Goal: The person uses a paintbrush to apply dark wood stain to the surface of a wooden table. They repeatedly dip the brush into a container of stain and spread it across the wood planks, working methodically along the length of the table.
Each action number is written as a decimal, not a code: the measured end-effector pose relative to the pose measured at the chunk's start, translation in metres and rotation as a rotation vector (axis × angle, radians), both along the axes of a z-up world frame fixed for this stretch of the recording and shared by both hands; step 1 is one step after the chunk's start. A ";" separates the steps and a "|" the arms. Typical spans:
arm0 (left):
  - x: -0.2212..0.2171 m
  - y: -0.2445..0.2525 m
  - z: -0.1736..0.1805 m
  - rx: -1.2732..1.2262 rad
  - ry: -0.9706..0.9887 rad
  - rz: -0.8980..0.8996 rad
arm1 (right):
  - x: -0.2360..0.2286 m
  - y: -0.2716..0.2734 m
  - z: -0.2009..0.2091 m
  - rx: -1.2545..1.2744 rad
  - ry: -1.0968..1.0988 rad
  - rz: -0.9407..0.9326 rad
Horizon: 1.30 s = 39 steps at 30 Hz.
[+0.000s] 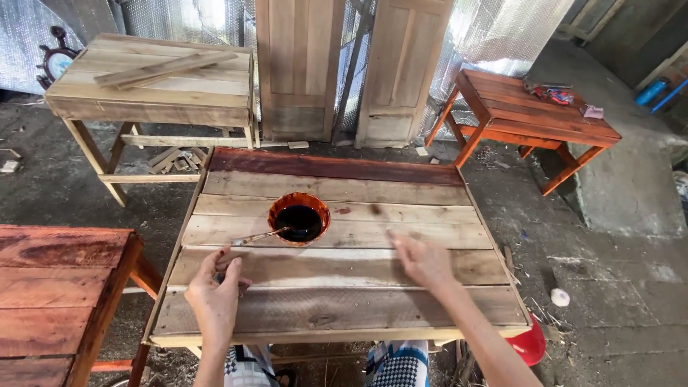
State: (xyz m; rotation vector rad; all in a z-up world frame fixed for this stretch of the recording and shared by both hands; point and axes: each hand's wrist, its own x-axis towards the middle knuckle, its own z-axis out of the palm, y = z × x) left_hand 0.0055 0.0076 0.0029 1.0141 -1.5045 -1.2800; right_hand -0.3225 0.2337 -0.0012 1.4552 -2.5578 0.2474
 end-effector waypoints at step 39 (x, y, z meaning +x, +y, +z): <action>0.001 0.000 -0.071 -0.711 -0.489 0.194 | 0.024 0.019 0.011 -0.292 -0.350 -0.389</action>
